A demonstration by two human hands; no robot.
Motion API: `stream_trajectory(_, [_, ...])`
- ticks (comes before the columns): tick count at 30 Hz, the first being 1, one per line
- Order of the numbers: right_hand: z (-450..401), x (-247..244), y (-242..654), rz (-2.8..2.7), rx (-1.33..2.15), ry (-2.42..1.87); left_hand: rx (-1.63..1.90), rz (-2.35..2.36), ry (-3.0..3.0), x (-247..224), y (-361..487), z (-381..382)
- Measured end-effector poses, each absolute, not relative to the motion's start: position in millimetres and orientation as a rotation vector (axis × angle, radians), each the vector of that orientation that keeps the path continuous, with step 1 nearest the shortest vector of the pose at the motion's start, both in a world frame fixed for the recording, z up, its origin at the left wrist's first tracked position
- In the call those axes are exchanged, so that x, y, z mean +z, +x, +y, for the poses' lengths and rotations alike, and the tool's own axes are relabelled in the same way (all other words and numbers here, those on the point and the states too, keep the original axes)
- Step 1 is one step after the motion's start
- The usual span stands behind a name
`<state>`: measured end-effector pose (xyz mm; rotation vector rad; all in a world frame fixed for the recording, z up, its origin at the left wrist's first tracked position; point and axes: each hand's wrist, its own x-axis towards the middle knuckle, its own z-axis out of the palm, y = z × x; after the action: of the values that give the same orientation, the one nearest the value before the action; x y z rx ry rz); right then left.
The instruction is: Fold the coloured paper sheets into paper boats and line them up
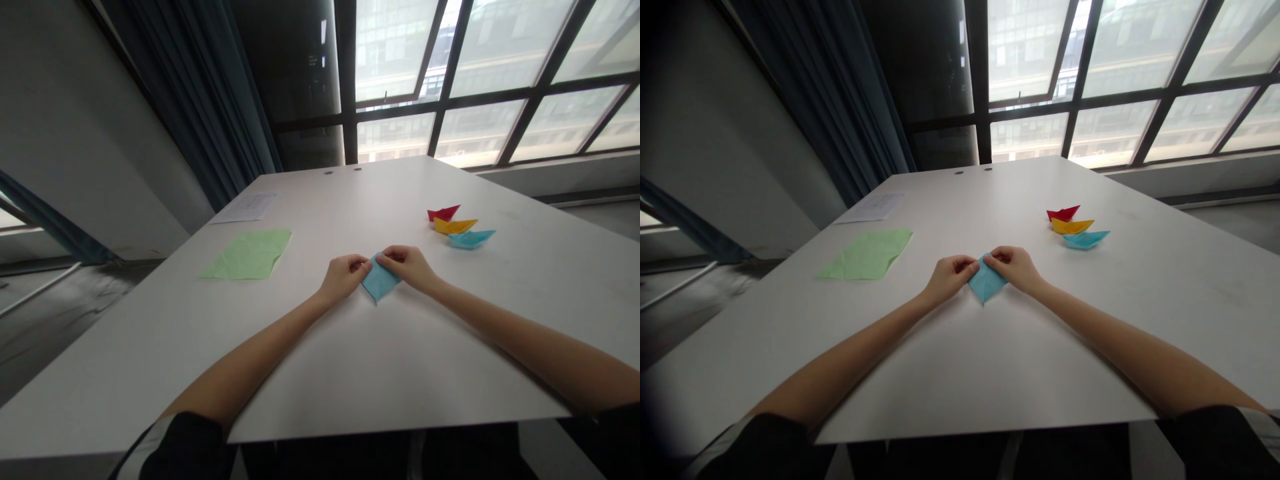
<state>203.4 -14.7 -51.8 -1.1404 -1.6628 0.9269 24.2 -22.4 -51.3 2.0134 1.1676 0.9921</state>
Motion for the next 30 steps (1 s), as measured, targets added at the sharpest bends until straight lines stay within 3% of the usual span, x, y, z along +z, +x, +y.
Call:
stream_trajectory(19, [-11, -56, 203, -1.430, 1.041, -1.112, 0.966, 1.083, 1.713, -66, 23, -13])
stream_trajectory(30, [-5, -63, 209, -1.661, 1.201, -1.138, 1.114, 1.130, 1.480, -63, 21, -10])
